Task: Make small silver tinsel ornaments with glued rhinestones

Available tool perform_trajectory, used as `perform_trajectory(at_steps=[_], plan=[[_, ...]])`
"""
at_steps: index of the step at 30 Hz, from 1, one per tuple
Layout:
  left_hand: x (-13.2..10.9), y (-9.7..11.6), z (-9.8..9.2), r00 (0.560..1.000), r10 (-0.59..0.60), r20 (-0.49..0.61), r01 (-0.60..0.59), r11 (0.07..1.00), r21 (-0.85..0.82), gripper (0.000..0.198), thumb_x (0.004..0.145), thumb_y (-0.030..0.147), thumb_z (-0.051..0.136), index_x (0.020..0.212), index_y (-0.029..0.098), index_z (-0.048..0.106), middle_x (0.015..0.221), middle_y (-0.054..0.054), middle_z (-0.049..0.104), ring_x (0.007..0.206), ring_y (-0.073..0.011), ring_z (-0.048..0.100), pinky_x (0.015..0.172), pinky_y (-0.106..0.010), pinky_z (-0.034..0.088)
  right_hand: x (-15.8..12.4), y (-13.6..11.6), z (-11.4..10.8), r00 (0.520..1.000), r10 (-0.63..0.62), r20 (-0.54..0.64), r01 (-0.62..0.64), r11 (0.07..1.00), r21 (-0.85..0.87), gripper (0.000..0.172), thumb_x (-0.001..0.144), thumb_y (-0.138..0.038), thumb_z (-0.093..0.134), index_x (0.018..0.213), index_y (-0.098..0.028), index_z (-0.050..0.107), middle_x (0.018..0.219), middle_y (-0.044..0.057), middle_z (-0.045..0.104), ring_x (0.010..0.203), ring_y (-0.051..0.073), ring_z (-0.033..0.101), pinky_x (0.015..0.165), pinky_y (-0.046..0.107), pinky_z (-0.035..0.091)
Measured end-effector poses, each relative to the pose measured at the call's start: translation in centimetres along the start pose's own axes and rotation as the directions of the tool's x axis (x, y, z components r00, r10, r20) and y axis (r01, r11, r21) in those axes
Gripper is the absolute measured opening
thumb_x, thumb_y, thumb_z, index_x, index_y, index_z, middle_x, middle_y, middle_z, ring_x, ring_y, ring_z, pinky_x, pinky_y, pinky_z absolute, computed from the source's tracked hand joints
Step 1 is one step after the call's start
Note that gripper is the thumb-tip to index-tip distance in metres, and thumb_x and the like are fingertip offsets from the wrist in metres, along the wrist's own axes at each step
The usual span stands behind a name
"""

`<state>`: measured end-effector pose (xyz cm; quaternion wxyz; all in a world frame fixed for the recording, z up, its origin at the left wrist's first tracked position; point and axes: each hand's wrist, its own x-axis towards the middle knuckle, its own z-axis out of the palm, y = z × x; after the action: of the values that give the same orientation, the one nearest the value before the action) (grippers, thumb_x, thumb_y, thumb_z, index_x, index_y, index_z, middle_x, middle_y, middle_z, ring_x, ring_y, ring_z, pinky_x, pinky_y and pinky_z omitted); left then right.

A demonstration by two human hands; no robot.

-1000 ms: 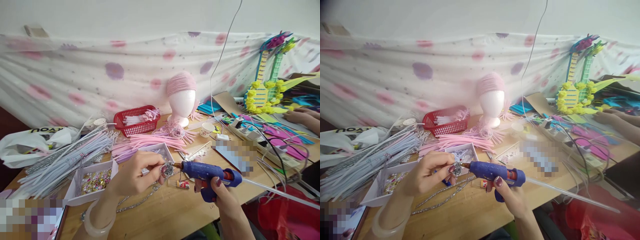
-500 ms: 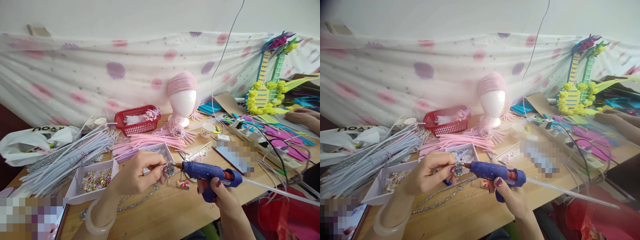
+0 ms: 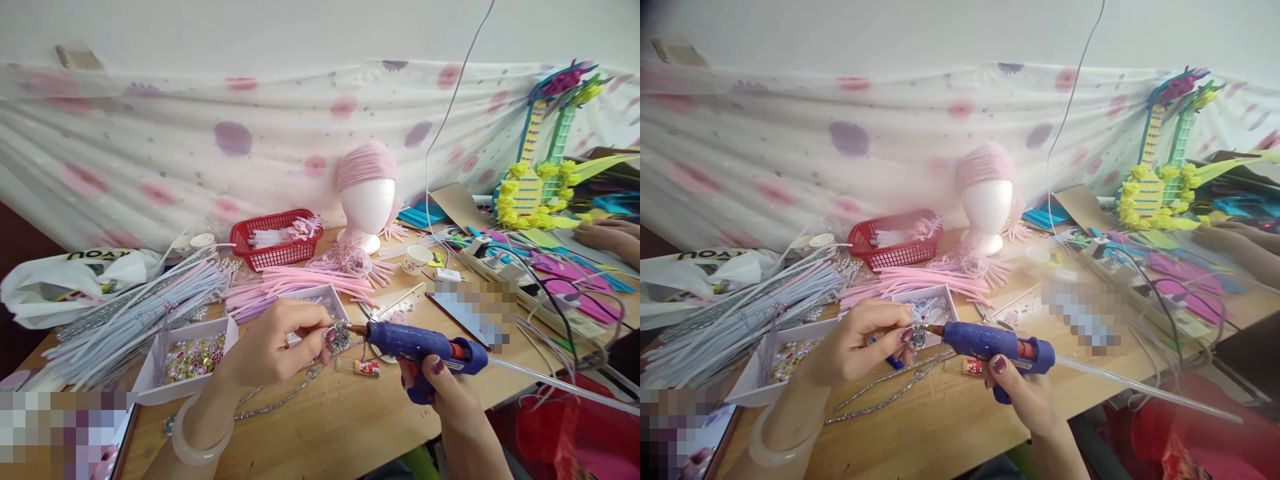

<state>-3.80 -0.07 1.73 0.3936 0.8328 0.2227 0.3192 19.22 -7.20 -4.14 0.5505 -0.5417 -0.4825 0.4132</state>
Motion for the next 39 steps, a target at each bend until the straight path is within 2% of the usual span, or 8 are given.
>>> perform_trajectory(at_steps=[7, 14, 21, 26, 28, 31, 35, 39], plan=[[0.1, 0.0, -0.2, 1.0, -0.01, -0.015, 0.01, 1.0, -0.005, 0.028, 0.095, 0.018, 0.048, 0.069, 0.016, 0.061, 0.064, -0.003, 0.068, 0.06, -0.0124, 0.062, 0.054, -0.02, 0.045, 0.1, 0.4, -0.5, 0.999, -0.038, 0.016, 0.038, 0.999, -0.002, 0.067, 0.069, -0.085, 0.059, 0.052, -0.021, 0.064, 0.053, 0.006, 0.062, 0.049, 0.018, 0.054, 0.049, 0.03, 0.045], [0.0, -0.1, -0.3, 1.0, -0.01, -0.017, 0.01, 1.0, 0.019, 0.028, 0.095, 0.017, 0.047, 0.07, 0.016, 0.06, 0.065, -0.003, 0.068, 0.061, -0.0123, 0.063, 0.057, -0.02, 0.046, 0.5, 0.8, -1.1, 0.994, -0.013, 0.108, 0.016, 1.0, -0.026, 0.064, 0.072, -0.087, 0.052, 0.059, -0.027, 0.07, 0.063, 0.009, 0.072, 0.076, 0.032, 0.069, 0.081, 0.043, 0.056], [0.0, -0.4, -0.4, 1.0, -0.022, -0.017, 0.022, 1.0, 0.018, 0.028, 0.095, 0.015, 0.046, 0.071, 0.016, 0.061, 0.067, -0.002, 0.068, 0.063, -0.012, 0.063, 0.061, -0.021, 0.047, 0.5, 1.6, -2.3, 0.966, -0.108, 0.234, 0.109, 0.994, 0.009, 0.058, 0.077, -0.079, 0.056, 0.067, -0.023, 0.071, 0.055, 0.006, 0.066, 0.067, 0.027, 0.067, 0.072, 0.042, 0.057], [-0.2, -0.8, -0.6, 0.995, -0.056, -0.083, 0.056, 0.998, -0.003, 0.026, 0.094, 0.014, 0.045, 0.072, 0.017, 0.057, 0.067, -0.002, 0.068, 0.061, -0.0126, 0.063, 0.058, -0.022, 0.047, 1.0, 2.1, -4.4, 0.999, -0.017, -0.04, 0.011, 0.992, -0.124, 0.059, 0.073, -0.079, 0.061, 0.064, -0.022, 0.071, 0.062, 0.008, 0.07, 0.061, 0.023, 0.064, 0.06, 0.033, 0.054], [-0.3, -0.7, -0.6, 0.995, -0.055, -0.089, 0.054, 0.998, -0.011, 0.025, 0.094, 0.014, 0.045, 0.071, 0.017, 0.056, 0.066, -0.002, 0.067, 0.06, -0.0127, 0.064, 0.057, -0.022, 0.047, 2.2, 2.6, -6.0, 0.974, 0.02, -0.227, -0.087, 0.954, -0.287, 0.06, 0.077, -0.076, 0.057, 0.065, -0.019, 0.072, 0.065, 0.009, 0.071, 0.058, 0.022, 0.063, 0.048, 0.029, 0.047], [-0.3, -0.4, -0.7, 0.995, -0.04, -0.089, 0.039, 0.999, -0.009, 0.025, 0.093, 0.014, 0.045, 0.071, 0.017, 0.056, 0.064, -0.002, 0.066, 0.059, -0.0121, 0.064, 0.057, -0.021, 0.047, 4.1, 3.9, -8.5, 0.912, 0.004, -0.411, -0.238, 0.82, -0.521, 0.057, 0.078, -0.073, 0.057, 0.068, -0.019, 0.072, 0.071, 0.011, 0.075, 0.07, 0.029, 0.069, 0.054, 0.032, 0.049], [-0.3, -0.2, -0.8, 0.995, -0.014, -0.101, 0.015, 1.0, 0.009, 0.026, 0.094, 0.016, 0.046, 0.071, 0.017, 0.057, 0.063, -0.001, 0.065, 0.058, -0.0107, 0.063, 0.055, -0.019, 0.047, 5.9, 5.9, -10.6, 0.886, 0.081, -0.457, -0.395, 0.648, -0.651, 0.07, 0.086, -0.076, 0.035, 0.074, -0.018, 0.073, 0.07, 0.015, 0.074, 0.073, 0.034, 0.07, 0.065, 0.041, 0.052], [-0.4, -0.5, -0.8, 0.995, -0.024, -0.1, 0.026, 0.999, 0.022, 0.028, 0.094, 0.015, 0.046, 0.069, 0.017, 0.058, 0.064, -0.001, 0.066, 0.059, -0.0102, 0.061, 0.057, -0.019, 0.047, 6.7, 7.4, -10.3, 0.896, 0.116, -0.429, -0.412, 0.578, -0.704, 0.071, 0.089, -0.073, 0.028, 0.074, -0.018, 0.071, 0.079, 0.019, 0.075, 0.087, 0.038, 0.071, 0.077, 0.044, 0.052]])
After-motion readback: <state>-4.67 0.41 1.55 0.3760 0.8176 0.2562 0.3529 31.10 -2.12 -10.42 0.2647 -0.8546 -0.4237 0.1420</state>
